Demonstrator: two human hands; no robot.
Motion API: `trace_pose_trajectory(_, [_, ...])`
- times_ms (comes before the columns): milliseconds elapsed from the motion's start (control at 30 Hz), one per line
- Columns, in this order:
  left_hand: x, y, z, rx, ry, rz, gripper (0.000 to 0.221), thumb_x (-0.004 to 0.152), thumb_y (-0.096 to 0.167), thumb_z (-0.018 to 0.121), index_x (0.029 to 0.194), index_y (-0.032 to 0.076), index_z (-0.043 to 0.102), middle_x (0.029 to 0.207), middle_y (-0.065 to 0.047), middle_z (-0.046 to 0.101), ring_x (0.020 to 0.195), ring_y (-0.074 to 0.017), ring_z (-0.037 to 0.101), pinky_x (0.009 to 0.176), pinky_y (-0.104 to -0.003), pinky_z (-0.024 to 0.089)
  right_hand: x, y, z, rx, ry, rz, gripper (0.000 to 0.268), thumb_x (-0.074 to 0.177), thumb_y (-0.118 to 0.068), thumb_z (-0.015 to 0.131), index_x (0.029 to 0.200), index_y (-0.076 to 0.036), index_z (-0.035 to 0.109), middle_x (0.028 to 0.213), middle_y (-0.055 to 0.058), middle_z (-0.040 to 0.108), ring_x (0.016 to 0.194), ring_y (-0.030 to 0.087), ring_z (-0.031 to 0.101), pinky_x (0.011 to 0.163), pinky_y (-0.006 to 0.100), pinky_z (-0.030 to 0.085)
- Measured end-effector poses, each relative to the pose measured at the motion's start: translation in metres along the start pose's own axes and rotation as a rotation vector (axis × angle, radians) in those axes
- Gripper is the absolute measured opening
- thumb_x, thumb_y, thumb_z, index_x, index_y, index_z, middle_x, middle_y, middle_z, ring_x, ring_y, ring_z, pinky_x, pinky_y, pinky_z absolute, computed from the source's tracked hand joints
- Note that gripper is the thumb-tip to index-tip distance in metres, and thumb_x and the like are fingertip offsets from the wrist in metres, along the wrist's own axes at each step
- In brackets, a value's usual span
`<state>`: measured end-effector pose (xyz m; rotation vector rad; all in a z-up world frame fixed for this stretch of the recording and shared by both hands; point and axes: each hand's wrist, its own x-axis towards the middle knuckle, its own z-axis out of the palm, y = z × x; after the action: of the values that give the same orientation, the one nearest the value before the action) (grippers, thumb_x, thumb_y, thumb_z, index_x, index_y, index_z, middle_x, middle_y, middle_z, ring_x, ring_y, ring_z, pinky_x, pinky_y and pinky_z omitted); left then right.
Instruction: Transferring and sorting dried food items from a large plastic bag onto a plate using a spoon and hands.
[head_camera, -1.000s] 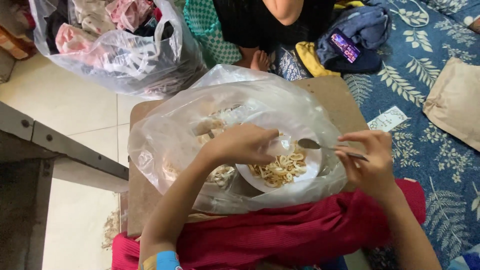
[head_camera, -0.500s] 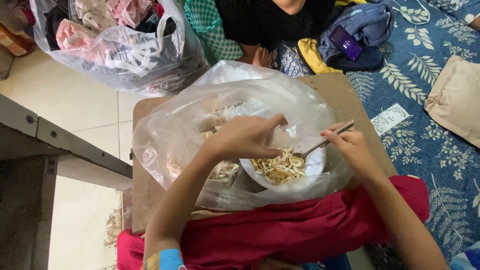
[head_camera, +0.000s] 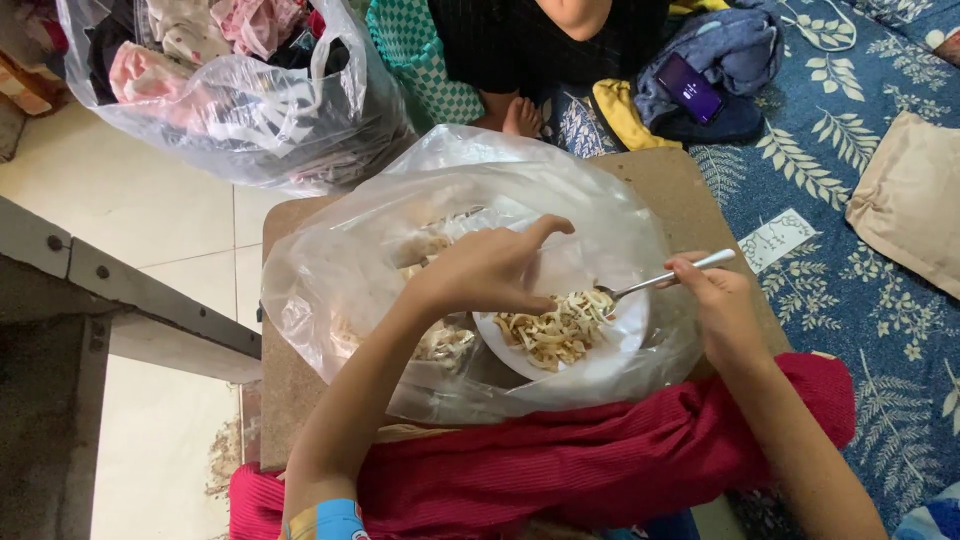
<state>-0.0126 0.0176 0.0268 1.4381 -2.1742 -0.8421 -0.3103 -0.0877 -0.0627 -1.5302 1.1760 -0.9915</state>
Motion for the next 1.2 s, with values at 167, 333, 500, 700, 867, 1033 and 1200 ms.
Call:
trace_pose_trajectory(167, [0.002, -0.001, -0.001, -0.013, -0.005, -0.016, 0.084, 0.078, 0.022, 0.079, 0.150, 0.007, 0.036, 0.079, -0.015, 0.073, 0.073, -0.0373, 0.072, 0.073, -0.045, 0.058, -0.009, -0.027, -0.009, 0.015, 0.050, -0.048, 0.033, 0.105, -0.020, 0.066, 0.082, 0.005, 0.065, 0.108, 0.012, 0.063, 0.119, 0.020, 0.051, 0.110, 0.045, 0.029])
trace_pose_trajectory(333, [0.011, -0.002, 0.004, 0.033, -0.063, -0.096, 0.091, 0.081, 0.031, 0.080, 0.154, 0.012, 0.028, 0.075, -0.005, 0.068, 0.065, -0.0182, 0.063, 0.045, -0.030, 0.040, 0.001, -0.043, -0.026, -0.018, 0.081, 0.052, 0.023, 0.102, -0.020, 0.058, 0.090, -0.007, 0.073, 0.117, -0.006, 0.061, 0.120, 0.013, 0.055, 0.117, 0.037, 0.032])
trace_pose_trajectory(500, [0.012, -0.003, 0.004, 0.027, -0.076, -0.114, 0.087, 0.081, 0.030, 0.076, 0.153, 0.014, 0.030, 0.081, -0.004, 0.072, 0.065, -0.0178, 0.062, 0.047, -0.031, 0.039, 0.009, -0.051, -0.029, 0.007, 0.126, -0.032, 0.023, 0.104, -0.016, 0.058, 0.090, -0.006, 0.071, 0.113, -0.005, 0.062, 0.113, 0.011, 0.057, 0.111, 0.030, 0.043])
trace_pose_trajectory(700, [0.010, -0.001, 0.004, 0.003, -0.072, -0.095, 0.087, 0.081, 0.028, 0.075, 0.153, 0.011, 0.030, 0.077, -0.005, 0.069, 0.066, -0.0176, 0.063, 0.045, -0.030, 0.039, 0.008, -0.074, -0.016, -0.028, 0.136, -0.006, 0.023, 0.104, -0.018, 0.057, 0.091, -0.007, 0.072, 0.116, -0.004, 0.062, 0.114, 0.012, 0.057, 0.112, 0.033, 0.042])
trace_pose_trajectory(867, [0.010, -0.003, 0.003, -0.033, -0.085, -0.088, 0.087, 0.082, 0.031, 0.073, 0.154, 0.011, 0.028, 0.073, -0.004, 0.065, 0.065, -0.0162, 0.058, 0.047, -0.029, 0.037, 0.011, -0.075, -0.006, 0.015, 0.118, -0.030, 0.022, 0.102, -0.019, 0.060, 0.090, -0.007, 0.073, 0.113, -0.006, 0.061, 0.113, 0.010, 0.058, 0.109, 0.029, 0.042])
trace_pose_trajectory(1033, [0.014, -0.006, 0.008, -0.073, -0.081, -0.099, 0.086, 0.082, 0.027, 0.072, 0.154, 0.009, 0.029, 0.079, -0.005, 0.067, 0.070, -0.0172, 0.063, 0.052, -0.028, 0.044, 0.001, -0.093, 0.011, 0.005, 0.066, -0.013, 0.025, 0.104, -0.018, 0.058, 0.092, -0.004, 0.074, 0.115, -0.003, 0.058, 0.116, 0.011, 0.054, 0.112, 0.033, 0.041])
trace_pose_trajectory(1200, [0.016, -0.010, 0.012, -0.094, -0.045, -0.045, 0.082, 0.079, 0.031, 0.071, 0.150, 0.013, 0.035, 0.106, -0.011, 0.071, 0.086, -0.0210, 0.069, 0.059, -0.028, 0.052, -0.014, -0.113, 0.028, -0.164, 0.004, -0.161, 0.028, 0.106, -0.015, 0.056, 0.091, -0.001, 0.075, 0.115, 0.003, 0.059, 0.111, 0.014, 0.050, 0.099, 0.032, 0.045])
